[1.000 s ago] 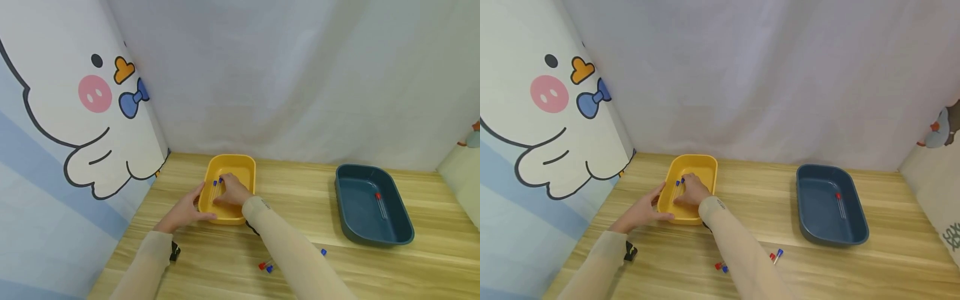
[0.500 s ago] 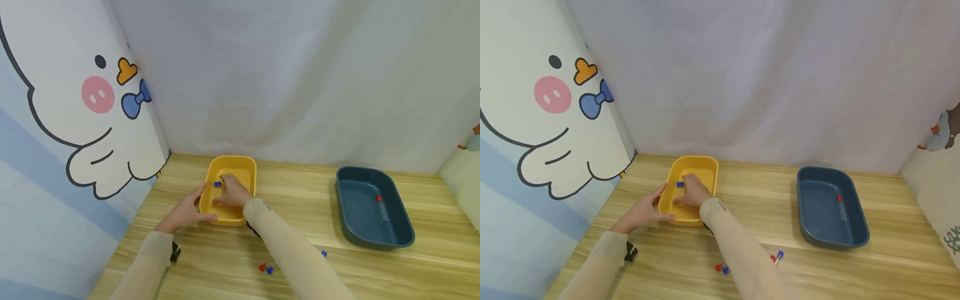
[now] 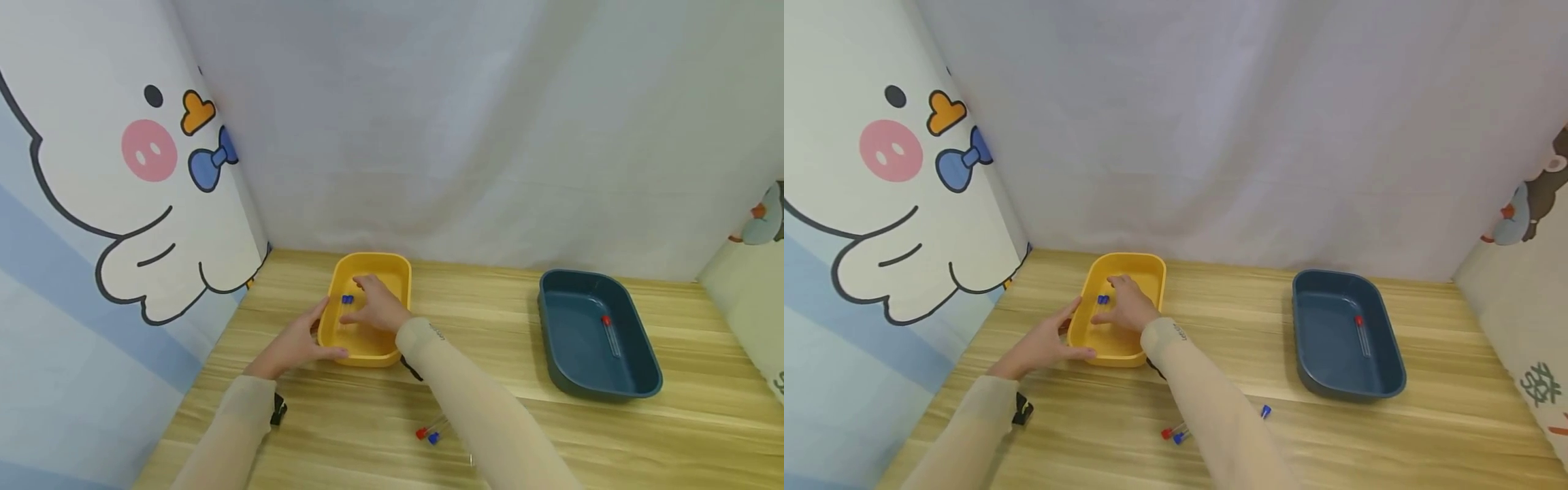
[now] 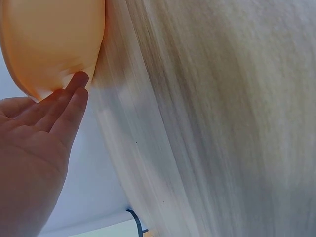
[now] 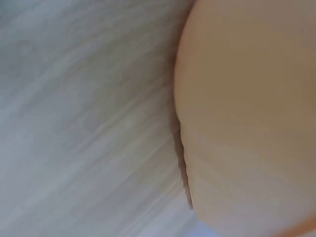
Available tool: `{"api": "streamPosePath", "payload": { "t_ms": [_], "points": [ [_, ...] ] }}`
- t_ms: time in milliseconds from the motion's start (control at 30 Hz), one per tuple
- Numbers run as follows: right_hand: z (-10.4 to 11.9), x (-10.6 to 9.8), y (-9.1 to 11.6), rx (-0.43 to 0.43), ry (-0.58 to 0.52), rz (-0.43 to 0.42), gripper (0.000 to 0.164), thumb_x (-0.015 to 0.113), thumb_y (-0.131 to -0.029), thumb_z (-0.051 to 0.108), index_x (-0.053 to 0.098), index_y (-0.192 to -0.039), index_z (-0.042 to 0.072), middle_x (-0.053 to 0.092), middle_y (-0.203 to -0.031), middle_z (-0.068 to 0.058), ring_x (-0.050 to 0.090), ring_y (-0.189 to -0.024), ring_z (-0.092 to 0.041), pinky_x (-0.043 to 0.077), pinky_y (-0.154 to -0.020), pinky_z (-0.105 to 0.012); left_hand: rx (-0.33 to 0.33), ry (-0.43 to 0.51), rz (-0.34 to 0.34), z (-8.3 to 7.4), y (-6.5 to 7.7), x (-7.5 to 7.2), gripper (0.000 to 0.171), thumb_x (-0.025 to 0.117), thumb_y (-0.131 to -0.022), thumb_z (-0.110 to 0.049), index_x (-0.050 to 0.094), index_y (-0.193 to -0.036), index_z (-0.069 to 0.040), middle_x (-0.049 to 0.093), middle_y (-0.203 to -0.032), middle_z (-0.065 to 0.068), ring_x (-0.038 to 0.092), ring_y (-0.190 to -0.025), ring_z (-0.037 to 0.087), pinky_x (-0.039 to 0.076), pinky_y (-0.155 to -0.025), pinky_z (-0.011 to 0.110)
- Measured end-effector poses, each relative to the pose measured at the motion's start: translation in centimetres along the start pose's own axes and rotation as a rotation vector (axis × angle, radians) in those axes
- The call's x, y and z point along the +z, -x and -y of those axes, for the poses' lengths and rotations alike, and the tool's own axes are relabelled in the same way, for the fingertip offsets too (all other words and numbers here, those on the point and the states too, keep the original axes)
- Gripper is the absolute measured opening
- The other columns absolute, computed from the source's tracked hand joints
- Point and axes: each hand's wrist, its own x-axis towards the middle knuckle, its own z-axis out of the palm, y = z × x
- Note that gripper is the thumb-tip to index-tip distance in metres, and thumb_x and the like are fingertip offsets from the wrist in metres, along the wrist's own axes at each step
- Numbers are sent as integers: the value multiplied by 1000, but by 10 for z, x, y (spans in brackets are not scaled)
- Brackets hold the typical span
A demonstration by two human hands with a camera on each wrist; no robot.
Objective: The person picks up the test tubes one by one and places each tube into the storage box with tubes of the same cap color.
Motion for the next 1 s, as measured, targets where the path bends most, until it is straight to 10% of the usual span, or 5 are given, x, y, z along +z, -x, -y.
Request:
{"api": "streamPosePath", "payload": {
  "t_ms": [1000],
  "points": [
    [-23,-49,45,-53,-58,-58,87,82,-89,38,37,-159,14,44,-159,-10,44,-147,-33,40,-121,-51,-23,16,4,0,-4,-1,126,90,-75,-51,13,-166,-13,40,-162,19,49,-143,37,44,-117,55]
  ]
}}
